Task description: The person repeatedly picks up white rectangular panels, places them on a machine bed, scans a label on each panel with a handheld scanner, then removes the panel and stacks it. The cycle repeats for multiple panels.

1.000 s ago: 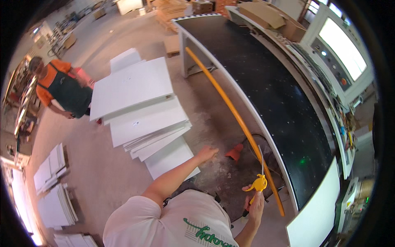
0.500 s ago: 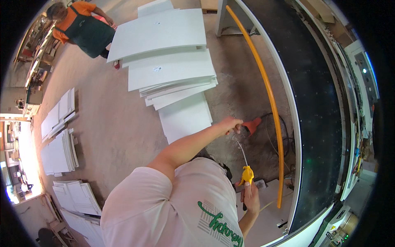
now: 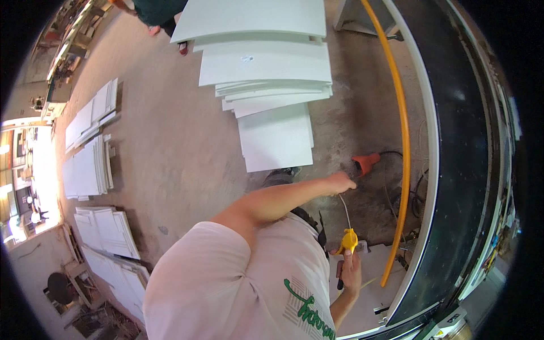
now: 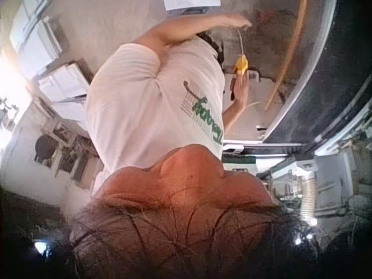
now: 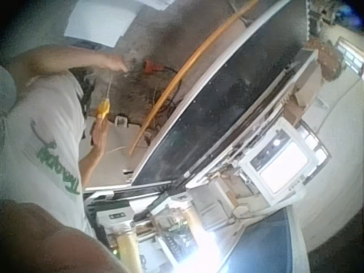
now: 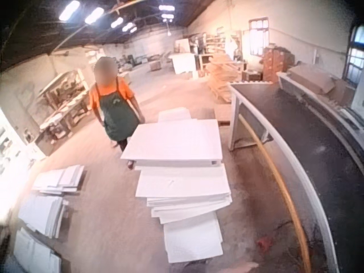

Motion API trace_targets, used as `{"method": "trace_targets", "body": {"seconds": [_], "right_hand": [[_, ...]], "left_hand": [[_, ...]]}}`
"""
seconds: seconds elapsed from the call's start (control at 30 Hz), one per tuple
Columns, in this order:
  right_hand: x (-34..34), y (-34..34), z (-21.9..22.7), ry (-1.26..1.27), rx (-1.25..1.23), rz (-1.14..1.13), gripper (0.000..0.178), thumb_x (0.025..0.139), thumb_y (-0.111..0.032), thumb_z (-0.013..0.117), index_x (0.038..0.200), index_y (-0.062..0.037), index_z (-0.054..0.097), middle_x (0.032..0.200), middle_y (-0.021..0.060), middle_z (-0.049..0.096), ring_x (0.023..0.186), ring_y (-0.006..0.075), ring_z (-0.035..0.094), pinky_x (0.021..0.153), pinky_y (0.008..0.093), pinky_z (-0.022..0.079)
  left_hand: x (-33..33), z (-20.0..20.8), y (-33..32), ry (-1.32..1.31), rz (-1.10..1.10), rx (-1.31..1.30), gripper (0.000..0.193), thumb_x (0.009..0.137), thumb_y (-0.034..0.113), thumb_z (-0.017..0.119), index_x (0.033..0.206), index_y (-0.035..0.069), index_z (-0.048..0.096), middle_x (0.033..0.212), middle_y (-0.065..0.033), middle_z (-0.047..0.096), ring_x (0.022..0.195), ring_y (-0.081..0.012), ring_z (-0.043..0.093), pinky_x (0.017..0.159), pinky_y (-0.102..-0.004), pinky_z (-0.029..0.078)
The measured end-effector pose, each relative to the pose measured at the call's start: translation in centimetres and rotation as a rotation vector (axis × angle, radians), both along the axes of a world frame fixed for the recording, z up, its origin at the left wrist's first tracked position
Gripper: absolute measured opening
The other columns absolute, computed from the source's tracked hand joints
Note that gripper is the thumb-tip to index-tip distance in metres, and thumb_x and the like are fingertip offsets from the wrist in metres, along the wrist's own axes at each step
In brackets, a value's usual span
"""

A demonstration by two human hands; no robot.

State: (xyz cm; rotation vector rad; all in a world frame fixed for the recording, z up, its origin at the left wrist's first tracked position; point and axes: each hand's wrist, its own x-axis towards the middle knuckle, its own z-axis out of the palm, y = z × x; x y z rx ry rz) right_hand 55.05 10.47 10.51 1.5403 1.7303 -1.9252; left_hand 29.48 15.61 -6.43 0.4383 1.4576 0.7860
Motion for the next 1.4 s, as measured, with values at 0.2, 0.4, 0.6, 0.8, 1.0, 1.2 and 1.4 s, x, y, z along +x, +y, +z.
{"method": "trace_targets", "body": {"seconds": [0.2, 0.4, 0.6, 0.8, 1.0, 1.2, 1.4], "right_hand": [[-0.8, -0.4, -0.3, -0.071, -0.102, 0.012, 0.048, 0.11, -0.042, 0.037, 0.117, -0.0006, 0.059, 0.092, 0.0088, 0.069, 0.044, 0.007, 0.046, 0.039, 0.0247, 0.037], [-3.5, 0.1, -4.0, -0.298, -0.225, -0.025, 0.033, 0.103, -0.029, 0.051, 0.115, 0.0005, 0.058, 0.083, 0.0056, 0.067, 0.046, 0.0082, 0.049, 0.041, 0.0252, 0.04], [-10.7, -0.5, -10.2, -0.412, -0.231, 0.07, 0.024, 0.09, -0.012, 0.067, 0.11, -0.0024, 0.059, 0.081, 0.0041, 0.066, 0.054, 0.009, 0.054, 0.048, 0.0257, 0.045], [-17.7, 1.5, -14.5, -0.539, -0.213, 0.252, 0.026, 0.091, -0.017, 0.07, 0.109, 0.0, 0.063, 0.081, 0.006, 0.067, 0.058, 0.0116, 0.057, 0.054, 0.0287, 0.047], [-22.1, 4.3, -16.6, -0.619, -0.282, 0.351, 0.03, 0.091, -0.02, 0.07, 0.11, 0.0028, 0.064, 0.089, 0.0113, 0.072, 0.073, 0.0183, 0.066, 0.069, 0.0331, 0.052], [-24.5, 5.1, -17.2, -0.634, -0.307, 0.394, 0.031, 0.091, -0.018, 0.068, 0.112, 0.004, 0.063, 0.092, 0.0117, 0.072, 0.086, 0.0208, 0.067, 0.082, 0.0342, 0.053], [-25.2, 5.7, -17.7, -0.617, -0.319, 0.442, 0.032, 0.09, -0.019, 0.069, 0.113, 0.0031, 0.064, 0.095, 0.0121, 0.072, 0.087, 0.0222, 0.067, 0.082, 0.0351, 0.052]], "left_hand": [[3.2, -4.5, -1.1, 0.1, -0.039, 0.19, 0.045, 0.078, 0.039, 0.069, 0.073, -0.006, 0.065, 0.069, -0.0241, 0.062, 0.065, -0.0373, 0.063, 0.064, -0.0518, 0.048], [1.6, -9.4, -3.9, 0.04, -0.152, 0.143, 0.044, 0.086, 0.037, 0.064, 0.078, -0.006, 0.07, 0.079, -0.0284, 0.067, 0.08, -0.0438, 0.067, 0.073, -0.0539, 0.05], [-2.4, -15.9, -7.8, 0.18, -0.075, 0.123, 0.051, 0.095, 0.04, 0.055, 0.072, -0.004, 0.067, 0.072, -0.0253, 0.065, 0.07, -0.0444, 0.064, 0.069, -0.0556, 0.05], [-7.6, -19.0, -7.9, 0.23, -0.14, 0.119, 0.048, 0.097, 0.034, 0.053, 0.075, -0.006, 0.068, 0.074, -0.0268, 0.064, 0.072, -0.0451, 0.065, 0.069, -0.0542, 0.053], [-11.5, -20.2, -7.8, 0.165, -0.141, 0.058, 0.046, 0.098, 0.035, 0.054, 0.08, -0.005, 0.067, 0.082, -0.0262, 0.067, 0.082, -0.0445, 0.067, 0.074, -0.0535, 0.054], [-12.8, -20.3, -8.2, 0.097, -0.198, 0.04, 0.041, 0.099, 0.035, 0.055, 0.092, -0.004, 0.066, 0.085, -0.0245, 0.068, 0.083, -0.0436, 0.068, 0.075, -0.0527, 0.055], [-13.9, -20.1, -8.2, 0.091, -0.198, 0.07, 0.04, 0.099, 0.034, 0.055, 0.092, -0.005, 0.064, 0.084, -0.0247, 0.068, 0.084, -0.0426, 0.068, 0.074, -0.0523, 0.055]]}}
